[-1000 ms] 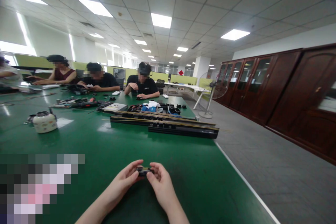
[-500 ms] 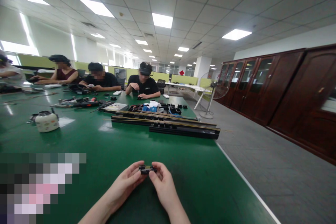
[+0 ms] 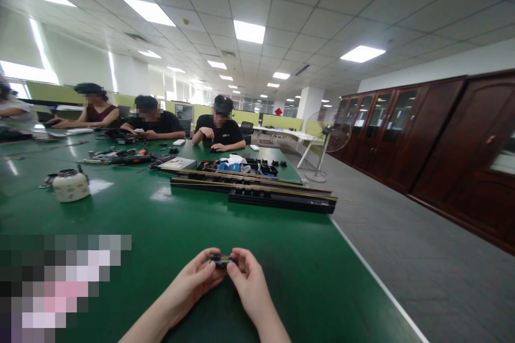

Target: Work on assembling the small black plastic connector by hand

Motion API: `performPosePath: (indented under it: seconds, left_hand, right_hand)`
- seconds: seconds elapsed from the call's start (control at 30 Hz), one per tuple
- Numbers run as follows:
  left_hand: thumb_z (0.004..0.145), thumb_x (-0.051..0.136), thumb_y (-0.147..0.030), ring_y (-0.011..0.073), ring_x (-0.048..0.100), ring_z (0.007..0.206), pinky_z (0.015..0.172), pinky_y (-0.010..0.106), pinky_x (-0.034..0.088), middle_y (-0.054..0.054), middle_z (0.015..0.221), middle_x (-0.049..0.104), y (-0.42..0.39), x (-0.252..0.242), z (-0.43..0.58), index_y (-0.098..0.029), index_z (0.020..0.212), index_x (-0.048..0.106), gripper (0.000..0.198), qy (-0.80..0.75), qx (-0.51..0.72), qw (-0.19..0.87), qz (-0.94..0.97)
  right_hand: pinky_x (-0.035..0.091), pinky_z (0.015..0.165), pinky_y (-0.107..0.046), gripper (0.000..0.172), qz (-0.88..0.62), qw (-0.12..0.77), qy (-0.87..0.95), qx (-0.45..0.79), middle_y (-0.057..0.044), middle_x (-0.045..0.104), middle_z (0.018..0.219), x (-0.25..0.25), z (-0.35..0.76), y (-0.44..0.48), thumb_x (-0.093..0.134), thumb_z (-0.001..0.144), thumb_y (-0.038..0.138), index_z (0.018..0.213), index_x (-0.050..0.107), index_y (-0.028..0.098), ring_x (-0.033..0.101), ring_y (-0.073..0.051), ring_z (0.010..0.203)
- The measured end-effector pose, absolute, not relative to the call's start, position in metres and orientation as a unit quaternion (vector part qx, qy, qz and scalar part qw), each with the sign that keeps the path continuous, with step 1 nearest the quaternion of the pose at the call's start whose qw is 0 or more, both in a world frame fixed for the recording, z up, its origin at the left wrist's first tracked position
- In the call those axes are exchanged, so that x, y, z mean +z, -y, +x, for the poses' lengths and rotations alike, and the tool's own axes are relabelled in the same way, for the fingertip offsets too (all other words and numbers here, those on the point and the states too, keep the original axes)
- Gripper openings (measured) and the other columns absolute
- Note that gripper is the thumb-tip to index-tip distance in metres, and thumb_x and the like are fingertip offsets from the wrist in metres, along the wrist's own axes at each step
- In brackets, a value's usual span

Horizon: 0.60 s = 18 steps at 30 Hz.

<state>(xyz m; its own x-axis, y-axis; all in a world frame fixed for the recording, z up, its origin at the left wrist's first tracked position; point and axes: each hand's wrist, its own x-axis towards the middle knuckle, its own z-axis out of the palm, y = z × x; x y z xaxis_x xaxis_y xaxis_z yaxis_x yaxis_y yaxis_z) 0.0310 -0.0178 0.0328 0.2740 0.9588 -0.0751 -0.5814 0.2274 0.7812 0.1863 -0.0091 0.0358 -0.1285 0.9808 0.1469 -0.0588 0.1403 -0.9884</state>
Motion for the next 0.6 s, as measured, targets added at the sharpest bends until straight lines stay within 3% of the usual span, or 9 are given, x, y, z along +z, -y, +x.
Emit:
performPosePath:
  seconds: [0.13, 0.33, 0.6]
  left_hand:
    - [0.067, 0.073, -0.029, 0.0199, 0.065, 0.089, 0.082, 0.033, 0.044, 0.004, 0.097, 0.067, 0.021, 0.035, 0.030, -0.024, 0.098, 0.052, 0.038, -0.299, 0.509, 0.735, 0.335]
    - [0.062, 0.076, -0.027, 0.0196, 0.064, 0.090, 0.085, 0.033, 0.043, 0.006, 0.101, 0.066, 0.019, 0.032, 0.029, -0.023, 0.102, 0.053, 0.047, -0.302, 0.505, 0.735, 0.337]
    - [0.062, 0.077, -0.024, 0.0187, 0.062, 0.092, 0.087, 0.032, 0.043, 0.005, 0.098, 0.066, 0.019, 0.030, 0.028, -0.022, 0.097, 0.056, 0.041, -0.280, 0.514, 0.738, 0.336]
  right_hand:
    - [0.046, 0.087, -0.038, 0.045, -0.434, 0.495, 0.563, 0.499, -0.008, 0.065, 0.104, 0.036, 0.188, 0.008, 0.056, 0.072, 0.055, 0.100, 0.061, 0.020, 0.060, -0.023, 0.098]
    - [0.045, 0.087, -0.039, 0.043, -0.441, 0.463, 0.610, 0.468, -0.008, 0.064, 0.107, 0.037, 0.188, 0.010, 0.063, 0.069, 0.045, 0.104, 0.061, 0.021, 0.058, -0.025, 0.100]
    - [0.040, 0.088, -0.038, 0.019, -0.458, 0.428, 0.661, 0.412, -0.007, 0.061, 0.112, 0.046, 0.188, 0.015, 0.060, 0.072, 0.031, 0.088, 0.067, 0.023, 0.052, -0.026, 0.108]
